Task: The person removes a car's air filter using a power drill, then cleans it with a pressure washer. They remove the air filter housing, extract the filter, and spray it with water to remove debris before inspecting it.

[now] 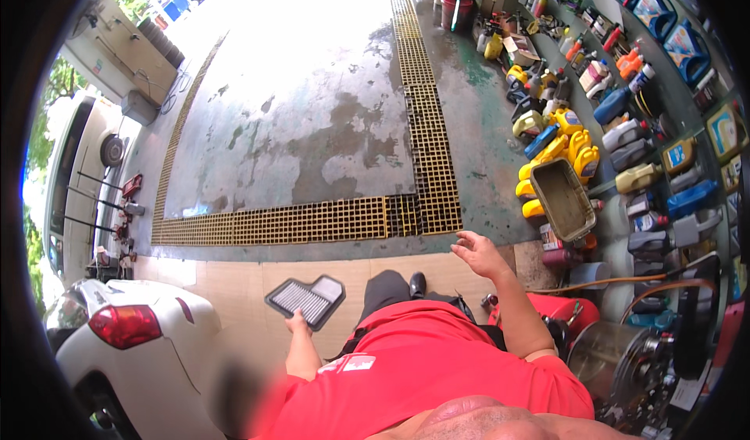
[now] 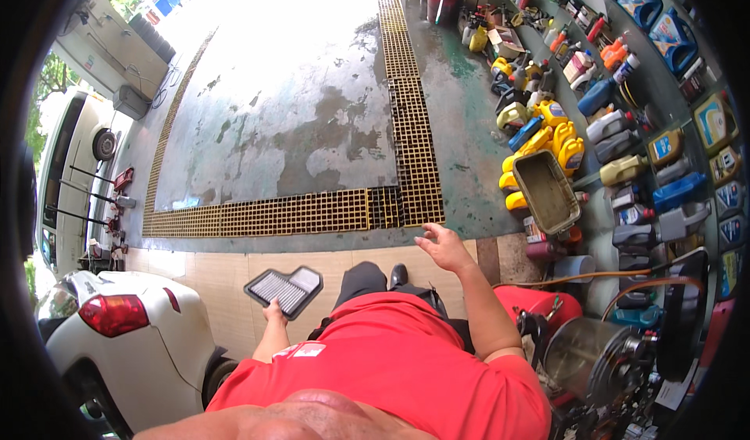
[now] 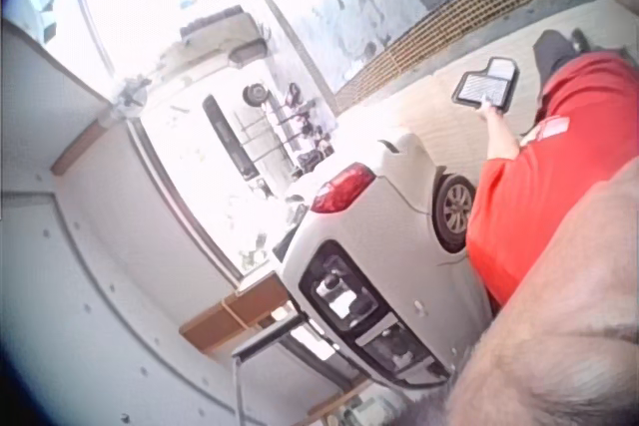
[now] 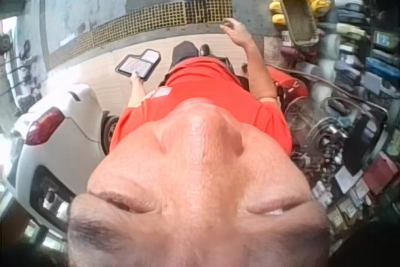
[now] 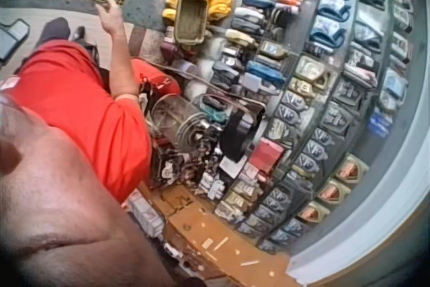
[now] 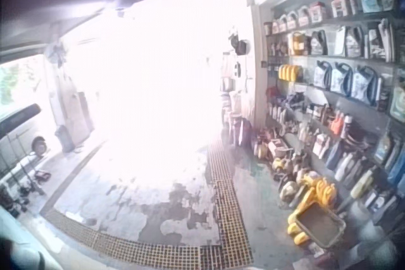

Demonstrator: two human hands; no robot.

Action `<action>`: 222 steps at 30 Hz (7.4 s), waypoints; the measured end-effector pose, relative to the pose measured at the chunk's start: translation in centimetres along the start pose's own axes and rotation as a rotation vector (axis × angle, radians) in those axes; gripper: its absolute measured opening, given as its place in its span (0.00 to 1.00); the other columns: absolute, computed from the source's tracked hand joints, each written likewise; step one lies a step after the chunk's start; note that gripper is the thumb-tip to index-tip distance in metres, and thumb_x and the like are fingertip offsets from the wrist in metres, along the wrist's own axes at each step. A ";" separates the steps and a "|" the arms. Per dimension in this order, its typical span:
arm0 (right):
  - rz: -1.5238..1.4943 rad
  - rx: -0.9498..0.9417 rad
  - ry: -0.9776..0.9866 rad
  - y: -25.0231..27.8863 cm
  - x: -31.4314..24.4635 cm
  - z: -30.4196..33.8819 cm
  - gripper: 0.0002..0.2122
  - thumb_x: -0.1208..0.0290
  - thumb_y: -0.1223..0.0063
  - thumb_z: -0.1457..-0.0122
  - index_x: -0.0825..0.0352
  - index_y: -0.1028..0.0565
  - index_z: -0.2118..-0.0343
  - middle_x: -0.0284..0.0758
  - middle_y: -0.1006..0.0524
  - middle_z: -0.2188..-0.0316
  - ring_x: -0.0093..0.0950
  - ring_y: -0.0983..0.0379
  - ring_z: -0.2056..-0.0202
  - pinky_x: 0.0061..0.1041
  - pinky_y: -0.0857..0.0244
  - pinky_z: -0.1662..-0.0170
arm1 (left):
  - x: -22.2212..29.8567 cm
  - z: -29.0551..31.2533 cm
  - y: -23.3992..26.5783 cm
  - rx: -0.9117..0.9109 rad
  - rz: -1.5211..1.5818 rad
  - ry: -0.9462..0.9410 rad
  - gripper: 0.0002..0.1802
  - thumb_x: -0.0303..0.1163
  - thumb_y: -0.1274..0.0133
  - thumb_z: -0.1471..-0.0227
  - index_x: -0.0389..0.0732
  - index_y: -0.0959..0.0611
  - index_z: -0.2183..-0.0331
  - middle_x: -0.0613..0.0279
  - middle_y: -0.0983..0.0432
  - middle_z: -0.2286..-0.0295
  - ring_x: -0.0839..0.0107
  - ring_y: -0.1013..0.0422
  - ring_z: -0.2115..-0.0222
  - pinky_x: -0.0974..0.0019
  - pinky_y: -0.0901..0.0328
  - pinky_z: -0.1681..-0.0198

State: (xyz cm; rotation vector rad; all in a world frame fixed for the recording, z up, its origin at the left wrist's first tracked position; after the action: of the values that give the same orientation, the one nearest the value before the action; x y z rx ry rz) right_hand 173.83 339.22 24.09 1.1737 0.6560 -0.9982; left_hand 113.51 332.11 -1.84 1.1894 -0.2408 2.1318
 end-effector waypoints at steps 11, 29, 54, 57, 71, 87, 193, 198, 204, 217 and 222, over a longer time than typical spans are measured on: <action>0.319 0.062 -0.222 8.2 7.8 -38.6 0.27 0.56 0.40 0.46 0.71 0.29 0.49 0.49 0.24 0.53 0.40 0.25 0.54 0.34 0.31 0.51 | 6.7 -5.1 -20.2 0.467 -0.744 0.333 0.35 0.29 0.39 0.56 0.33 0.32 0.46 0.47 0.27 0.52 0.52 0.29 0.54 0.51 0.33 0.53; -0.355 -0.064 -0.917 18.5 15.5 -76.5 0.22 0.55 0.41 0.44 0.75 0.25 0.61 0.47 0.22 0.69 0.39 0.23 0.73 0.40 0.29 0.70 | 48.7 -32.9 -103.1 -0.032 -0.159 -0.308 0.26 0.24 0.39 0.56 0.32 0.27 0.53 0.50 0.24 0.58 0.62 0.26 0.60 0.61 0.32 0.55; -0.175 0.021 -1.126 39.4 -1.8 -160.9 0.21 0.59 0.46 0.40 0.72 0.28 0.52 0.45 0.23 0.60 0.44 0.21 0.64 0.40 0.25 0.70 | 78.2 -62.4 -170.5 0.114 -0.821 -0.162 0.34 0.30 0.36 0.58 0.34 0.31 0.49 0.42 0.26 0.55 0.49 0.27 0.55 0.54 0.34 0.50; -0.205 0.065 -1.154 42.0 -1.9 -169.3 0.21 0.59 0.47 0.39 0.71 0.28 0.51 0.45 0.23 0.57 0.44 0.22 0.62 0.40 0.25 0.68 | 87.1 -65.2 -187.8 -0.031 -0.721 -0.335 0.35 0.30 0.36 0.57 0.34 0.31 0.47 0.45 0.25 0.56 0.53 0.27 0.55 0.58 0.34 0.49; -0.213 0.228 -0.650 69.3 -15.1 -234.3 0.16 0.57 0.48 0.39 0.67 0.25 0.58 0.30 0.27 0.75 0.22 0.31 0.79 0.23 0.36 0.79 | 96.7 -71.6 -227.1 0.032 -0.748 -0.246 0.34 0.31 0.35 0.59 0.32 0.29 0.50 0.45 0.24 0.57 0.53 0.26 0.57 0.56 0.33 0.51; -0.381 0.128 -1.222 80.4 -13.0 -263.2 0.20 0.60 0.52 0.36 0.69 0.31 0.48 0.51 0.25 0.54 0.53 0.25 0.57 0.49 0.28 0.63 | 115.5 -81.9 -280.0 -0.104 -1.121 -0.212 0.40 0.37 0.35 0.58 0.36 0.33 0.45 0.41 0.26 0.54 0.48 0.29 0.52 0.55 0.36 0.47; 0.409 -0.948 -0.117 145.8 -62.2 -417.7 0.30 0.39 0.51 0.44 0.68 0.28 0.58 0.35 0.27 0.72 0.24 0.29 0.73 0.27 0.34 0.73 | 155.8 -70.0 -416.7 -0.173 0.274 -0.473 0.07 0.25 0.41 0.52 0.39 0.24 0.70 0.70 0.29 0.74 0.79 0.35 0.74 0.70 0.36 0.68; -0.100 -1.349 -0.471 144.5 -57.5 -416.7 0.24 0.46 0.41 0.46 0.66 0.29 0.63 0.30 0.31 0.78 0.21 0.34 0.80 0.26 0.33 0.79 | 155.1 -70.6 -416.7 -0.155 0.257 -0.501 0.09 0.25 0.42 0.52 0.45 0.26 0.77 0.76 0.33 0.79 0.83 0.40 0.79 0.73 0.44 0.76; -0.356 -1.384 -0.230 148.8 -60.9 -416.6 0.19 0.61 0.29 0.55 0.64 0.30 0.70 0.28 0.29 0.83 0.18 0.35 0.85 0.17 0.40 0.82 | 154.4 -72.0 -414.3 -0.227 0.142 -0.425 0.24 0.24 0.39 0.52 0.36 0.26 0.53 0.59 0.23 0.60 0.69 0.26 0.60 0.64 0.31 0.54; -0.141 -1.098 0.097 146.4 -65.8 -414.2 0.16 0.79 0.48 0.47 0.64 0.28 0.54 0.27 0.29 0.76 0.20 0.30 0.71 0.23 0.35 0.70 | 153.2 -70.9 -414.8 -0.070 -0.028 -0.468 0.24 0.26 0.37 0.54 0.35 0.26 0.55 0.60 0.23 0.62 0.72 0.26 0.63 0.68 0.32 0.57; -0.242 -1.289 -0.118 146.6 -67.3 -413.6 0.15 0.73 0.47 0.41 0.65 0.30 0.50 0.30 0.26 0.72 0.20 0.29 0.68 0.23 0.35 0.71 | 151.8 -71.2 -415.0 0.026 -0.143 -0.530 0.26 0.30 0.35 0.56 0.34 0.25 0.54 0.59 0.22 0.63 0.71 0.26 0.64 0.67 0.31 0.57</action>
State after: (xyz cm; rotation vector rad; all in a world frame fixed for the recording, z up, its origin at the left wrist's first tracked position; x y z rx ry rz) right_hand 305.18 763.24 26.43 -0.0990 1.1063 -0.5984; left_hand 274.97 749.15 15.51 1.7186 -0.3483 1.6691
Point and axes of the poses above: each hand's wrist, its own z-axis away from the middle knuckle, its own y-axis out of the back of the hand, x = y × z, the point moved 5 cm from there along -z, towards the middle knuckle
